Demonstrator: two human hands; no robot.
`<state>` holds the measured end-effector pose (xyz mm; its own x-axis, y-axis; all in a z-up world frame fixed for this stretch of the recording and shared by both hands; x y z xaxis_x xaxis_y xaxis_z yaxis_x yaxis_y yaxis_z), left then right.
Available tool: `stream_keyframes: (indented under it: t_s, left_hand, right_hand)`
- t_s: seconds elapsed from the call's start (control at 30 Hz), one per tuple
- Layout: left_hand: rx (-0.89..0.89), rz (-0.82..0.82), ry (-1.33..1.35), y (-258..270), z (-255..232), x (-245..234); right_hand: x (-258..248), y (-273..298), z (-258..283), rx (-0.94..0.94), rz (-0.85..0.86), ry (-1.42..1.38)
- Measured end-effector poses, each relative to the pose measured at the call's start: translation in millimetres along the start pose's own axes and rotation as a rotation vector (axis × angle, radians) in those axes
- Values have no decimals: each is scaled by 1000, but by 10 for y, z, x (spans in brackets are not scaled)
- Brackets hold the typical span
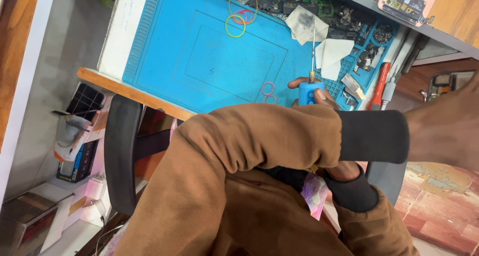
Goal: The person uses a blue electric screwdriver to remove screws from the frame of a disassembled smartphone. They hold the phone in their left hand and operate the tool with their right hand, working on the edges of the device.
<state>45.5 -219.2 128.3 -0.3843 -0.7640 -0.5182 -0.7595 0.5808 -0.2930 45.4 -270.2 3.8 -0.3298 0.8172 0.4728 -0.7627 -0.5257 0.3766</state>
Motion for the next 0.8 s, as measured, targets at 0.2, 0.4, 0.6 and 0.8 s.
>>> stream_keyframes:
  t_s: [0.2,0.4,0.6,0.8]
  left_hand:
    - [2,16,12,-17,45,21]
    - [24,32,75,-86,41,49]
    - [40,-20,277,-31,135,-112]
    - [90,-252,785,265,618,-825]
  right_hand:
    - [-77,-40,-29,-13,-42,123]
    - [50,23,65,-51,-61,187]
    - [249,74,124,23,-136,373]
    - [439,174,214,-16,-171,167]
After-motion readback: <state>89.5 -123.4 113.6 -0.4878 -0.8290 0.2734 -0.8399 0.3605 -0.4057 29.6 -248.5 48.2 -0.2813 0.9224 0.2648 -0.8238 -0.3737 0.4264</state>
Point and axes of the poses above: each hand's wrist, its own y-axis away from the middle knuckle, its own x-axis out of the palm, z = x × y, the point moved 7 cm from there along -y, towards the middle knuckle, and after that the axes turned 15 degrees about y, right-handed, at the moved point
